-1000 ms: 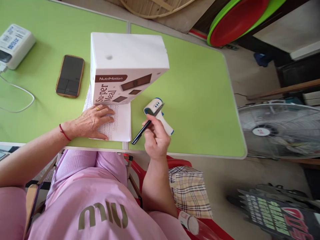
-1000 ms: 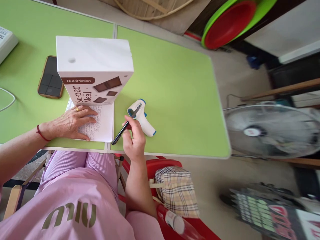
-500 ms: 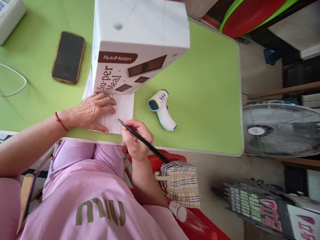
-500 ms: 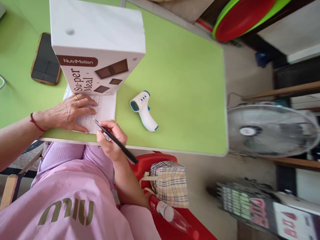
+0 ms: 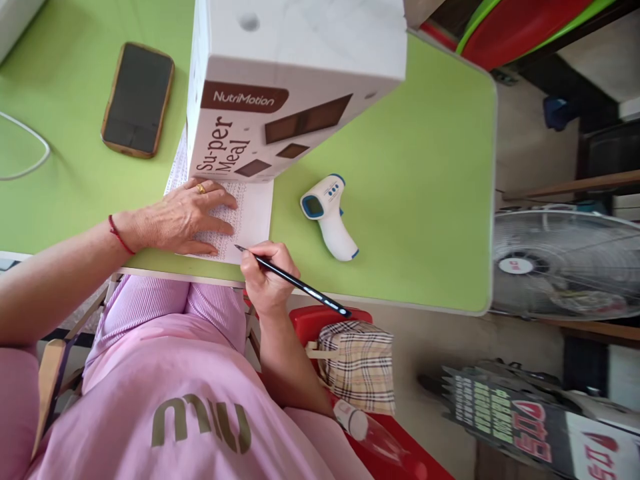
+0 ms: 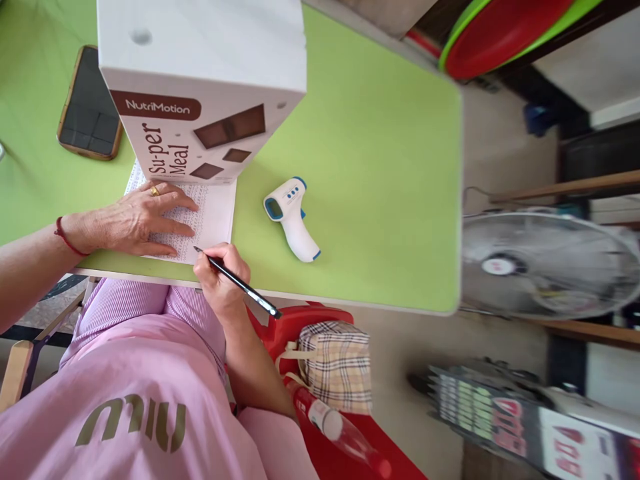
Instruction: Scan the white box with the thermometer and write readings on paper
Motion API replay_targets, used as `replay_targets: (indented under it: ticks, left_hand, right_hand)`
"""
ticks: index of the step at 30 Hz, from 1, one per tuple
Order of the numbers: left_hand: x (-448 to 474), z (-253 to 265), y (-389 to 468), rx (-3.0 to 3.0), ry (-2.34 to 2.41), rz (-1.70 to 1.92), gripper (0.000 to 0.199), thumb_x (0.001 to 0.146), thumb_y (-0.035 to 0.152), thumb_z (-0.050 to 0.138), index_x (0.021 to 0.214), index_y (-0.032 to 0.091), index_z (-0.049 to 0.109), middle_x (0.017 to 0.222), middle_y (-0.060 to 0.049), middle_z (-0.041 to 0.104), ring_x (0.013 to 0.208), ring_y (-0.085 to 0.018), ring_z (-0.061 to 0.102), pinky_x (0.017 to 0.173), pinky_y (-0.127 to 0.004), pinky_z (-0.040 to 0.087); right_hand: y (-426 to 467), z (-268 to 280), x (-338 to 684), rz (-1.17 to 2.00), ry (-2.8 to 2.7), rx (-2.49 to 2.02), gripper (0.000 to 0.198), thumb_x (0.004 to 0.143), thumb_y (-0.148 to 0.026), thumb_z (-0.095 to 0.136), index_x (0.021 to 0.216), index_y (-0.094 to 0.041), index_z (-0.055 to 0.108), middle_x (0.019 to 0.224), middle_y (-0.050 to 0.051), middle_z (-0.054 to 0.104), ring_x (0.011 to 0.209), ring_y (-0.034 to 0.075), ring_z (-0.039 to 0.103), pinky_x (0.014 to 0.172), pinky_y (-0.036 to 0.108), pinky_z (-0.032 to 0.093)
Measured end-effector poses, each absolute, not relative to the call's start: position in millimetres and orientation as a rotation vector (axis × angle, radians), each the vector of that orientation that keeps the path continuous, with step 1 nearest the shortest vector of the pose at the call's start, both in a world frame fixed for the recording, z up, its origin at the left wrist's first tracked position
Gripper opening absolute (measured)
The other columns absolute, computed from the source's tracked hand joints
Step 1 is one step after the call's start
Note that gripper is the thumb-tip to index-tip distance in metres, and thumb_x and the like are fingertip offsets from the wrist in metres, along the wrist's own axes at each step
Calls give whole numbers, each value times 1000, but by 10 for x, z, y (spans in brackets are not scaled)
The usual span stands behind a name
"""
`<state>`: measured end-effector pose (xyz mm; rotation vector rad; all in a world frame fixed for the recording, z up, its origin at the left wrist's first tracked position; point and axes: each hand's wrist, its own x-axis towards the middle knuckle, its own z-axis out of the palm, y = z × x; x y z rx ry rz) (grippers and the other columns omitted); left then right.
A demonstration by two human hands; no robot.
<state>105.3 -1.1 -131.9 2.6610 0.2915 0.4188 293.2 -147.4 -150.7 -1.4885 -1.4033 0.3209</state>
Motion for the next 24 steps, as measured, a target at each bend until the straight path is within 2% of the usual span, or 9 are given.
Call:
replay_targets:
  ticks: [6, 12, 24]
  left_hand:
    - [1069, -1268, -13, 2608, 330, 372, 32, 94, 47, 68, 117, 28, 77, 140, -13, 62, 127, -35, 54, 112, -51, 36]
    - [1070, -1288, -9, 2612, 317, 404, 33, 92, 47, 71, 116, 27, 78, 139, -13, 62, 125, -34, 55, 112, -50, 36]
    - [1078, -1313, -21, 2674, 328, 393, 36, 94, 51, 66, 118, 27, 76, 140, -12, 62, 127, -33, 54, 112, -49, 36]
  right_hand:
    - [-1441, -1465, 2920, 343, -1461, -1519, 16, 91, -35, 59, 79, -25, 59, 60, -6, 59, 51, 12, 52, 52, 26, 45]
    - [-1435, -1443, 2906, 318, -1481, -1517, 15, 91, -31, 61, 78, -25, 59, 60, -7, 60, 51, 11, 52, 54, 25, 45]
    - [-1424, -1429, 2898, 350, -1484, -1551, 12, 89, -29, 60, 77, -25, 58, 57, -7, 56, 50, 11, 50, 53, 25, 45]
